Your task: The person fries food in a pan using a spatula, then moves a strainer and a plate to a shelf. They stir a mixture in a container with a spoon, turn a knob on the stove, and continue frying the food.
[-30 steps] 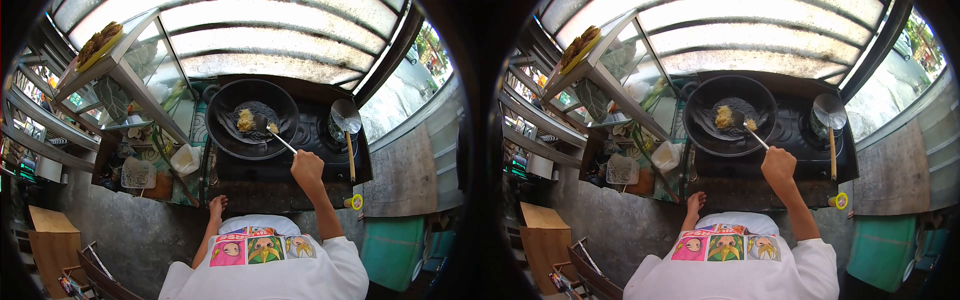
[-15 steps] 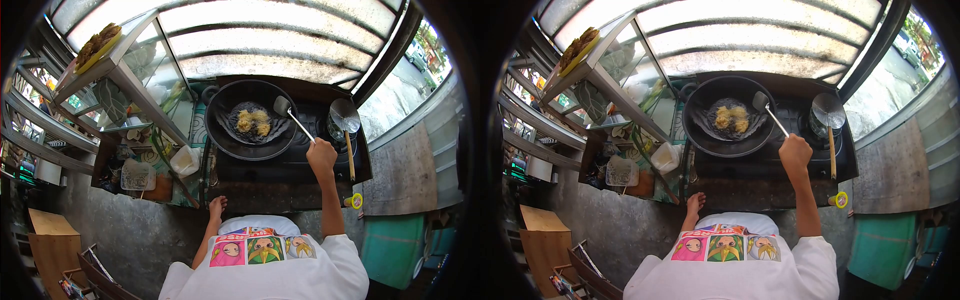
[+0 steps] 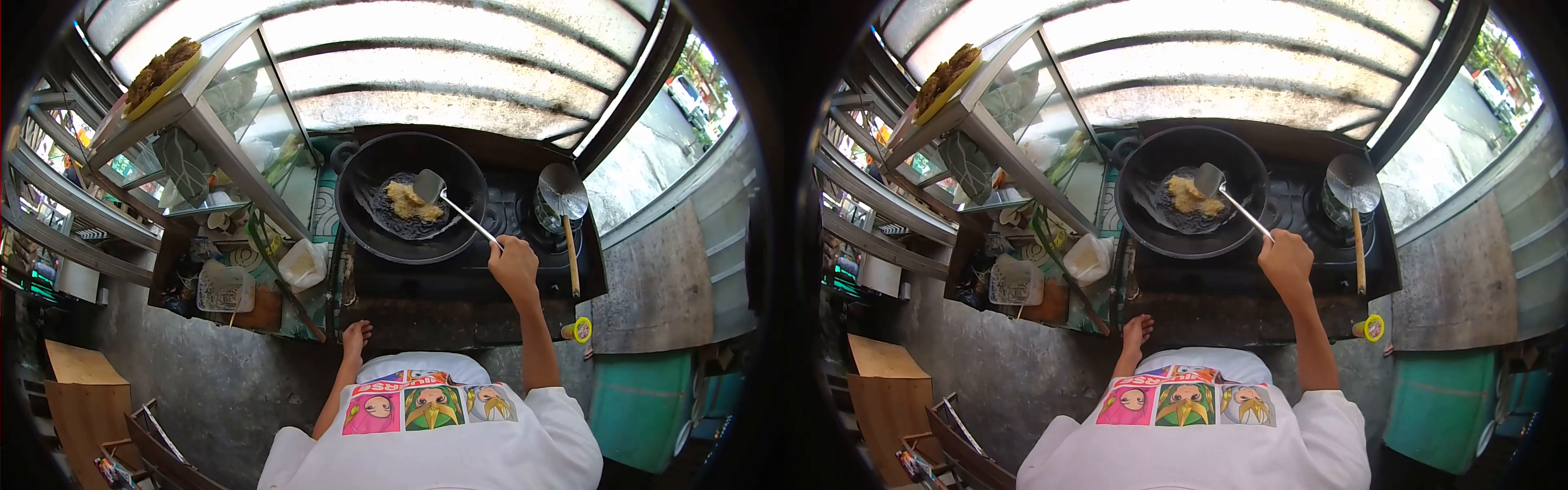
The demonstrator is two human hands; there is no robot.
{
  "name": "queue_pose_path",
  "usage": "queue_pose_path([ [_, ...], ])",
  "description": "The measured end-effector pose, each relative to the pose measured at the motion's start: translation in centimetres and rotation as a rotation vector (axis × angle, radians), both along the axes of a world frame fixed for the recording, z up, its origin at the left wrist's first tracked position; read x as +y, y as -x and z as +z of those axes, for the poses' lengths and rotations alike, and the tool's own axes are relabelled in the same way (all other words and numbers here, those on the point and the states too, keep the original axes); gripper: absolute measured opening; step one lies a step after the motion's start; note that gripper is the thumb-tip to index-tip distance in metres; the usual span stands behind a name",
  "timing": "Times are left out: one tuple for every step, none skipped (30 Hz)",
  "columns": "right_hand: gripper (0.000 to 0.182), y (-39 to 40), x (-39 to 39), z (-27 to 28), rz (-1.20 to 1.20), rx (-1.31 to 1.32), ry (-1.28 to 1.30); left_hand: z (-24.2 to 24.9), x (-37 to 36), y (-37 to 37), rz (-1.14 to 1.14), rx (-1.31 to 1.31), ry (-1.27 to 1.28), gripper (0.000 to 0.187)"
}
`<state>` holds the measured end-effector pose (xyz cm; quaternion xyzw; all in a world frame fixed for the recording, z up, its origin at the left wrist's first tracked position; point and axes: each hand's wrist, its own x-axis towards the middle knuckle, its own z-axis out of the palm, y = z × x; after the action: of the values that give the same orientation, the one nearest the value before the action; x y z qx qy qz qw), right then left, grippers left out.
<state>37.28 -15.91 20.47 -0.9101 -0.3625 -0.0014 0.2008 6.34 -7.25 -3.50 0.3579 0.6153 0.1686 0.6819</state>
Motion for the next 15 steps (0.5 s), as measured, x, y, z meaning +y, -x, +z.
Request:
queue_pose_path([
  [0.021, 0.1, -0.1, 0.1, 0.003, -0.005, -0.011, -0.3, 0.0, 0.1, -0.013, -0.001, 0.005, 0.023],
  [0.020, 0.1, -0.1, 0.3, 0.007, -0.011, -0.023, -0.3, 0.0, 0.1, -0.011, -0.001, 0.006, 0.023],
  [0.020, 0.1, -0.2, 0.5, 0.008, -0.011, -0.023, -0.4, 0.0, 0.1, -0.014, -0.007, 0.000, 0.023],
  [0.020, 0.0, -0.2, 0.7, 0.011, -0.010, -0.029, -0.4, 0.0, 0.1, -0.017, -0.012, -0.006, 0.023],
  [0.020, -0.1, -0.1, 0.8, 0.014, -0.009, -0.036, -0.5, 0.0, 0.1, -0.016, -0.012, -0.006, 0.023],
  [0.020, -0.1, -0.1, 0.8, 0.013, -0.009, -0.036, -0.6, 0.1, 0.1, -0.019, -0.009, -0.006, 0.022],
  [0.020, -0.1, -0.1, 0.7, 0.043, -0.005, -0.042, -0.7, 0.1, 0.0, -0.023, -0.006, -0.007, 0.022],
  [0.020, -0.1, 0.0, 0.6, 0.074, -0.001, -0.049, -0.5, 0.0, -0.1, -0.025, -0.006, -0.007, 0.022],
  [0.020, -0.1, 0.1, 0.6, 0.073, -0.001, -0.050, -0.3, 0.0, -0.3, -0.015, -0.005, -0.009, 0.023],
  [0.020, 0.1, 0.4, 0.5, 0.074, -0.019, -0.020, -0.1, 0.0, -0.3, -0.003, -0.004, -0.011, 0.023],
  [0.021, 0.2, 0.6, 0.4, 0.075, -0.038, 0.011, -0.2, 0.1, -0.3, -0.003, -0.004, -0.012, 0.023],
  [0.021, 0.3, 0.7, 0.4, 0.076, -0.038, 0.010, -0.4, 0.2, -0.2, -0.011, -0.010, -0.011, 0.023],
  [0.021, 0.3, 0.9, 0.5, 0.063, -0.036, 0.015, -0.6, 0.2, -0.1, -0.019, -0.017, -0.012, 0.023],
  [0.021, 0.3, 1.0, 0.5, 0.050, -0.034, 0.020, -0.7, 0.2, -0.1, -0.019, -0.017, -0.012, 0.023],
  [0.021, 0.2, 1.2, 0.3, 0.049, -0.033, 0.020, -0.7, 0.2, -0.1, -0.022, -0.015, -0.012, 0.023],
])
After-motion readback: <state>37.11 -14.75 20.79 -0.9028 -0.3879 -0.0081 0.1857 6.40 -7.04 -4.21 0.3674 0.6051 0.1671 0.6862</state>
